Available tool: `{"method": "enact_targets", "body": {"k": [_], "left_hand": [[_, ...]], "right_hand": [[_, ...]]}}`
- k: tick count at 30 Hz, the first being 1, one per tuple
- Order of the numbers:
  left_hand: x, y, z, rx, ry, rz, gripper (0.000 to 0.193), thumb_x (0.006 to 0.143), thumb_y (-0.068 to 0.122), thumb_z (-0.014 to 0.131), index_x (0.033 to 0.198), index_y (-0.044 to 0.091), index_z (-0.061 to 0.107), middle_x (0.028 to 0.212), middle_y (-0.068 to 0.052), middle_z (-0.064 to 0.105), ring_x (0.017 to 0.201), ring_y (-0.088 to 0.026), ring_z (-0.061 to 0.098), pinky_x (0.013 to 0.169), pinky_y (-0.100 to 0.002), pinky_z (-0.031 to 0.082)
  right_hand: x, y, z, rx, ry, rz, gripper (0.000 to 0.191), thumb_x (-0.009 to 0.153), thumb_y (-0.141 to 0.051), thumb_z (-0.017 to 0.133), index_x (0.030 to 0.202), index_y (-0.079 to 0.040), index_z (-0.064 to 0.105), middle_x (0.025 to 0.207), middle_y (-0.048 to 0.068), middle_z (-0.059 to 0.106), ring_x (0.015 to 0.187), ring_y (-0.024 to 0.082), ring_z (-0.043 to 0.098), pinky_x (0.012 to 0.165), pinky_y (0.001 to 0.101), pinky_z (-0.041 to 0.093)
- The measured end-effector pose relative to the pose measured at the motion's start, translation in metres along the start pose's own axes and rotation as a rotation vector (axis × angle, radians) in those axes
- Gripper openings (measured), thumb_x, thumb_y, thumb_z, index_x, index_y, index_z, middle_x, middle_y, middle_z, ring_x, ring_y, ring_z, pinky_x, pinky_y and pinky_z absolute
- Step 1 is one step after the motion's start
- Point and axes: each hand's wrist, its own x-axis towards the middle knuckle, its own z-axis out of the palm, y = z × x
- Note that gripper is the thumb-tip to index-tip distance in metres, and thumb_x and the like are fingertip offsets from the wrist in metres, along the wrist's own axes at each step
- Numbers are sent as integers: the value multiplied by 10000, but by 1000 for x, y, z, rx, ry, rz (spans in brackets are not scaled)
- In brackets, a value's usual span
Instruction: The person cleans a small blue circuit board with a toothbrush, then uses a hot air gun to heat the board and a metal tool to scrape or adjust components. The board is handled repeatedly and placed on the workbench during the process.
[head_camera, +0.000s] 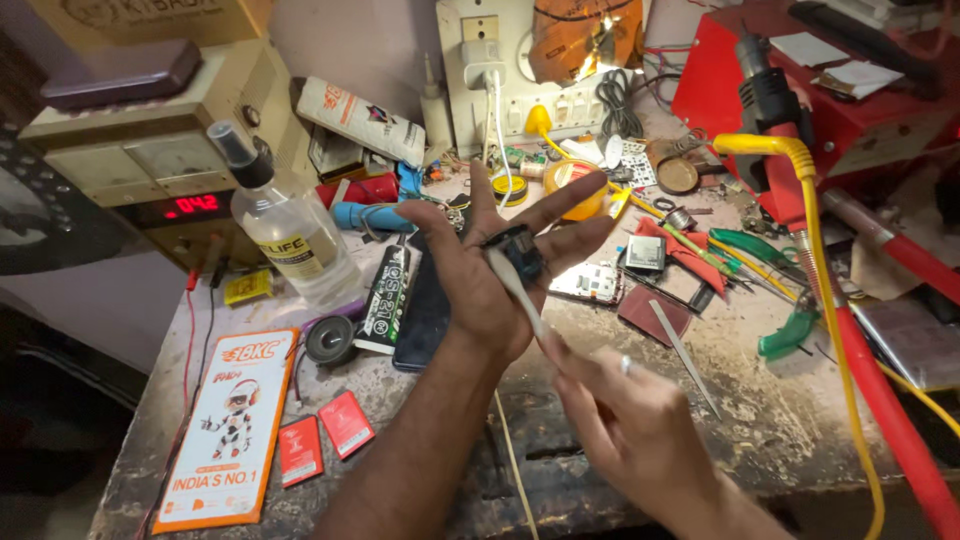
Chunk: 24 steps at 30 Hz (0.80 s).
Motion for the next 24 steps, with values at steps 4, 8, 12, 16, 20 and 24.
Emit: {"method": "enact_targets", "body": {"k": [4,8,12,16,20,24], "left_hand": [[0,-6,2,28,40,-58,1264,720,980,234,1580,277,-370,1392,-385,572,1049,-437,696,1025,-549,541],[-1,-12,2,108,49,-64,1271,715,985,239,1582,255,-336,1337,-392,593,1014,-452,697,969,-573,556],[1,-12,-2,16,43,-34,1208,760,944,250,1605,301,-326,1374,-364,579,1082,-430,693,1023,-541,545],[2,-14,-1,74,50,67,1105,850,881,247,1644,304,-259,1408,-365,549,1139,-445,665,1030,-544,520],[3,-11,0,43,45,114,1010,908,818,249,1674,336,-199,1465,-362,504,1244,-423,624,1111,-540,496],[1,-7,-1,16,-55,98,959,957,792,244,1710,354,-156,1503,-365,473,1243,-424,620,1150,-542,472]], "right_hand": [[-2,4,2,53,39,16,381,909,-61,699,1287,-109,694,719,83,681,498,101,580,460,293,474],[0,-1,6,13,60,73,396,900,-68,720,1293,-115,707,685,94,680,494,116,570,464,311,466],[0,-4,7,68,83,31,390,902,-59,700,1289,-104,692,752,91,708,526,125,602,478,306,486],[6,6,6,-19,134,31,381,922,-59,700,1300,-105,692,743,102,686,563,133,617,513,314,493],[9,5,9,-57,133,170,370,911,-55,711,1276,-118,723,690,122,664,484,165,563,477,344,452],[9,-15,9,43,113,55,379,914,-76,694,1292,-113,698,717,91,674,544,137,605,503,319,488]]}}
